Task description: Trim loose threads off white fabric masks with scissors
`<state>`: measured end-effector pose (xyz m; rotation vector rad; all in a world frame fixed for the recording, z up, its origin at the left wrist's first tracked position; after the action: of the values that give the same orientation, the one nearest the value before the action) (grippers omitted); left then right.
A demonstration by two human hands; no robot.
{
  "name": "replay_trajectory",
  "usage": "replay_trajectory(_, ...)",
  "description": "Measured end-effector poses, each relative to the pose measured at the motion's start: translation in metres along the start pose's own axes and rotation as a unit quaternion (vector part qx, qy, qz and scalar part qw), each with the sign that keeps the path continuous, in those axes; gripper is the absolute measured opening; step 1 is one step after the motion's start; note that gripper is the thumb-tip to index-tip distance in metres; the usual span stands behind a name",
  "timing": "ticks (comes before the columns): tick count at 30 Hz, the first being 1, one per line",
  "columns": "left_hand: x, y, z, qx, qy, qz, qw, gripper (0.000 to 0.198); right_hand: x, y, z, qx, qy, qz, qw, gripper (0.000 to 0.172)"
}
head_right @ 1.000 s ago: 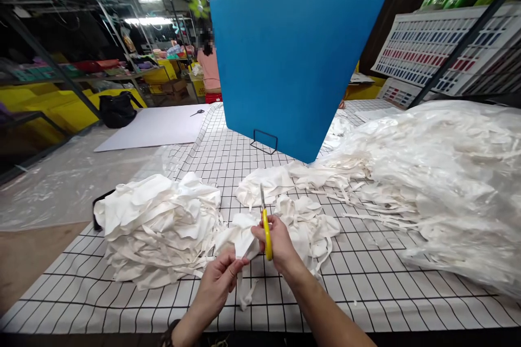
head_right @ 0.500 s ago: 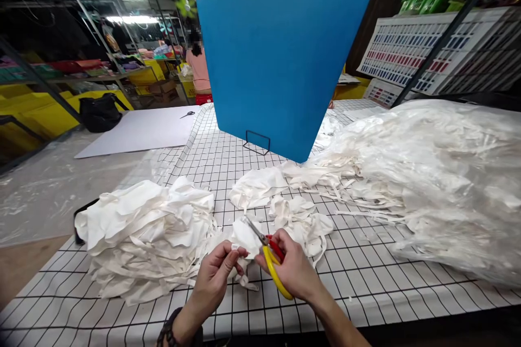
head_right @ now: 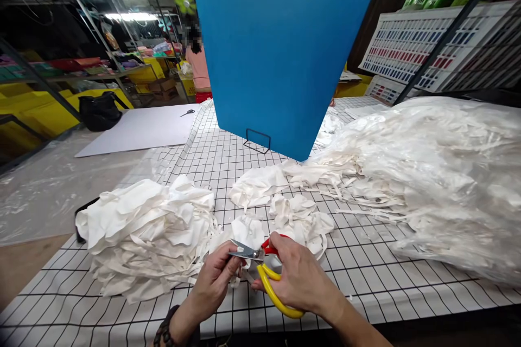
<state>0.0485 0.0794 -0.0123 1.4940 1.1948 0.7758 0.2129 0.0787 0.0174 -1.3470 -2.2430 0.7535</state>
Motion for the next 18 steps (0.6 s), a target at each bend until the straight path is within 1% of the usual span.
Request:
replay_trajectory(4, -0.0012, 0.0019, -0.0007, 0.008, -0.003, 0.004, 1.0, 0.028, 0.0005, -0.0022, -0.0016, -0.006, 0.006, -0.007, 1.0, 0.048)
replay_trajectory(12, -0.0024, 0.005, 0.0004, -0.011, -0.016, 0.003, 1.0, 0.029, -0.0026, -0.0006, -0.0015, -0.006, -0.007, 0.007, 1.0, 0.043)
replay_trajectory(18, -0.0029, 0.0038, 0.0008, -0.023, -0.03, -0.008, 0.999, 0.029, -0.0034, 0.0004, -0.0001, -0.031, -0.013, 0.005, 0.999, 0.046)
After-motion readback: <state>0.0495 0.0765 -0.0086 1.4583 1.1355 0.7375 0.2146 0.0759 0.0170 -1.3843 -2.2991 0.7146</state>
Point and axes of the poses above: each hand's wrist, its own x-axis towards the middle knuckle, its own z-axis out of the palm, y = z × x, the point moved 7 cm from there along x, towards the middle knuckle, and after that the axes turned 9 degrees about -z, right-handed, at the moved point
